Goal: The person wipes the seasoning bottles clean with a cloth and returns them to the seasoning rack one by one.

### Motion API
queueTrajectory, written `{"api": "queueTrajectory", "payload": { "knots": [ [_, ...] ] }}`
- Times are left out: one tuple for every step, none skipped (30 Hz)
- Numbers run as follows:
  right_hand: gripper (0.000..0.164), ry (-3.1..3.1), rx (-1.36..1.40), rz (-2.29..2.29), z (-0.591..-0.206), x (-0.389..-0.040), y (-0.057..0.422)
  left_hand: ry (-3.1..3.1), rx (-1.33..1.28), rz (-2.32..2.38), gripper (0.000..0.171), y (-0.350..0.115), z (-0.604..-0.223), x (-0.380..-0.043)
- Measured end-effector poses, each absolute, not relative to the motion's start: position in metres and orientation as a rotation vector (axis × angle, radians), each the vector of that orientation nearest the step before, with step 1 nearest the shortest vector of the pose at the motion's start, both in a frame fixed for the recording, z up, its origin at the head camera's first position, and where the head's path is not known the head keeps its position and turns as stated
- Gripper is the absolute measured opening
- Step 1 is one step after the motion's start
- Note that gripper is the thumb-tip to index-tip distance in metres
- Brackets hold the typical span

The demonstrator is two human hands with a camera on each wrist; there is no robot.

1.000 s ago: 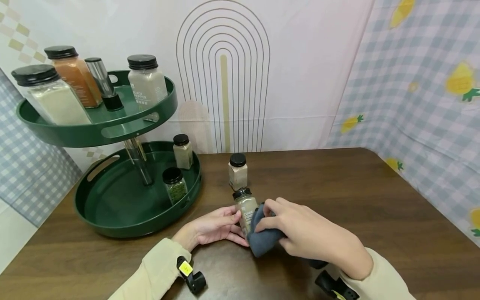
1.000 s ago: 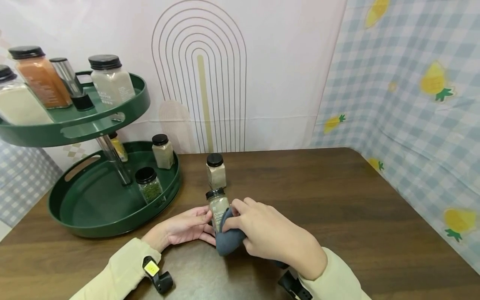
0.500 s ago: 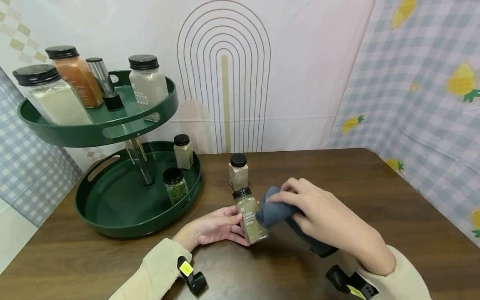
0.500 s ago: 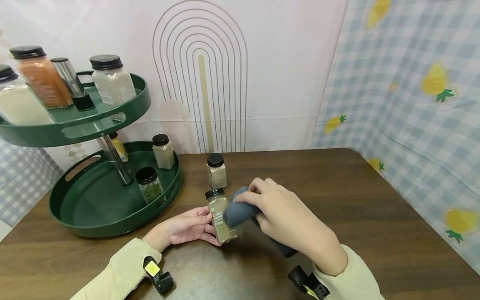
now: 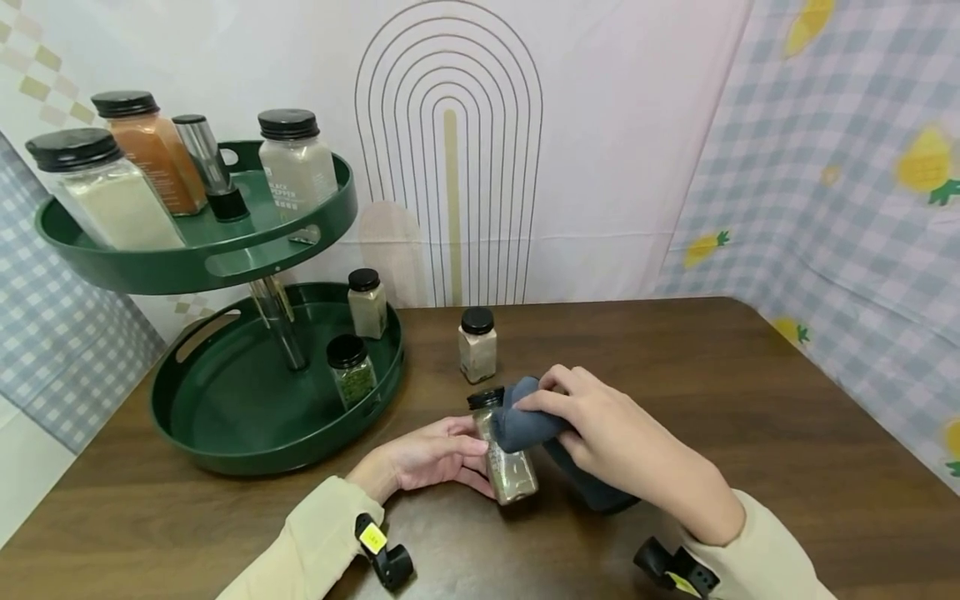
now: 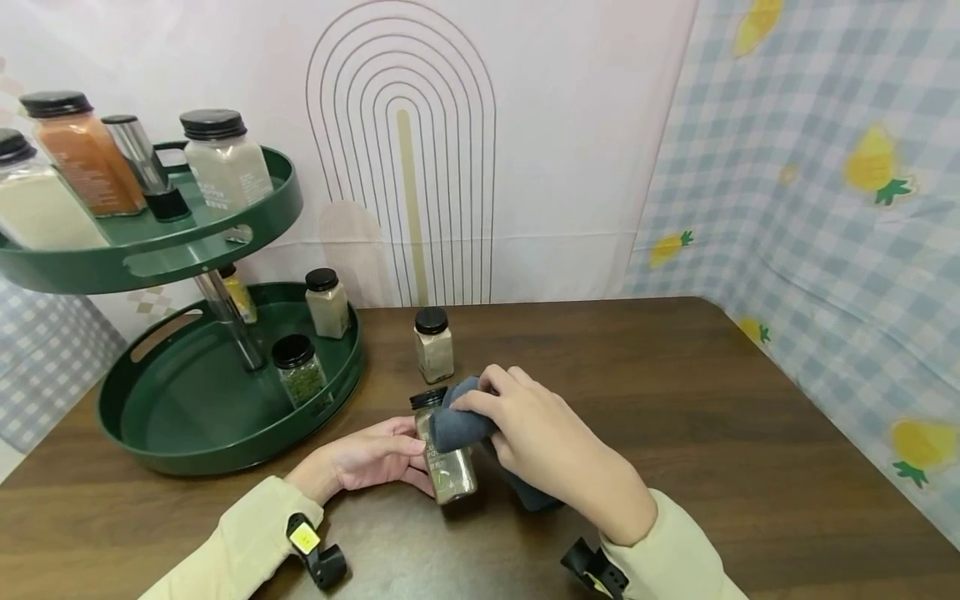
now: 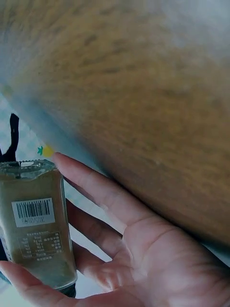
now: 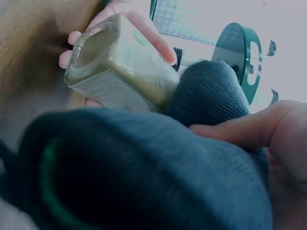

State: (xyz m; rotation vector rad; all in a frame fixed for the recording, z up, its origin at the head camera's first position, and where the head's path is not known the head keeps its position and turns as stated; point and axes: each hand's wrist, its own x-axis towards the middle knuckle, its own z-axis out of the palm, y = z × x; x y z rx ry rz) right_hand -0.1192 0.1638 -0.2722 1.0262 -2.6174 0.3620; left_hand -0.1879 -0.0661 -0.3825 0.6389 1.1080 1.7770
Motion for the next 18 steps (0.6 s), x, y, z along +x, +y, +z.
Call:
{"api": "queueTrajectory", "payload": {
  "knots": [
    [0.041, -2.640, 1.047, 0.358, -0.272, -0.119, 0.164, 1.114, 0.631, 1.783, 0.057, -0.066, -0.383, -0.188],
    [0.041, -2.664, 1.067, 0.355, -0.272, -0.118, 0.165, 1.120, 0.624, 1.791, 0.056, -0.067, -0.383, -0.187],
    [0.041, -2.688, 1.088, 0.347, -0.271, -0.118, 0.165, 1.126, 0.612, 1.797, 0.057, -0.067, -0.383, -0.187],
    [0.042, -2.708, 1.106, 0.339, -0.271, -0.117, 0.166, 1.131, 0.604, 1.800, 0.058, -0.067, -0.383, -0.187],
    [0.042, -2.727, 1.121, 0.331, -0.270, -0.116, 0.166, 1.133, 0.596, 1.802, 0.059, -0.067, -0.383, -0.187],
    [0.042, -2.745, 1.133, 0.324, -0.269, -0.115, 0.167, 1.133, 0.593, 1.802, 0.061, -0.067, -0.383, -0.187],
    [0.043, -2.761, 1.146, 0.315, -0.269, -0.114, 0.167, 1.134, 0.593, 1.799, 0.062, -0.067, -0.383, -0.187],
    [0.043, -2.777, 1.160, 0.308, -0.268, -0.113, 0.168, 1.136, 0.597, 1.794, 0.064, -0.067, -0.383, -0.187],
    [0.044, -2.794, 1.175, 0.301, -0.267, -0.112, 0.169, 1.136, 0.602, 1.790, 0.065, -0.067, -0.384, -0.187],
    [0.045, -2.806, 1.190, 0.293, -0.266, -0.111, 0.169, 1.139, 0.609, 1.788, 0.065, -0.067, -0.384, -0.187],
    [0.046, -2.825, 1.205, 0.288, -0.265, -0.110, 0.170, 1.141, 0.606, 1.787, 0.066, -0.068, -0.384, -0.187],
    [0.047, -2.845, 1.217, 0.281, -0.264, -0.109, 0.170, 1.145, 0.607, 1.786, 0.067, -0.068, -0.384, -0.187],
    [0.048, -2.863, 1.229, 0.278, -0.263, -0.108, 0.171, 1.149, 0.608, 1.786, 0.068, -0.068, -0.384, -0.187],
    [0.050, -2.882, 1.243, 0.275, -0.263, -0.108, 0.171, 1.152, 0.605, 1.787, 0.070, -0.068, -0.384, -0.187],
    [0.050, -2.898, 1.254, 0.268, -0.263, -0.108, 0.172, 1.153, 0.602, 1.790, 0.070, -0.068, -0.384, -0.187],
    [0.050, -2.911, 1.264, 0.258, -0.262, -0.107, 0.173, 1.153, 0.600, 1.794, 0.070, -0.068, -0.384, -0.187],
    [0.051, -2.922, 1.275, 0.247, -0.262, -0.107, 0.173, 1.150, 0.596, 1.798, 0.071, -0.068, -0.384, -0.187],
    [0.051, -2.932, 1.288, 0.226, -0.262, -0.107, 0.174, 1.145, 0.599, 1.801, 0.070, -0.068, -0.384, -0.187]
  ]
}}
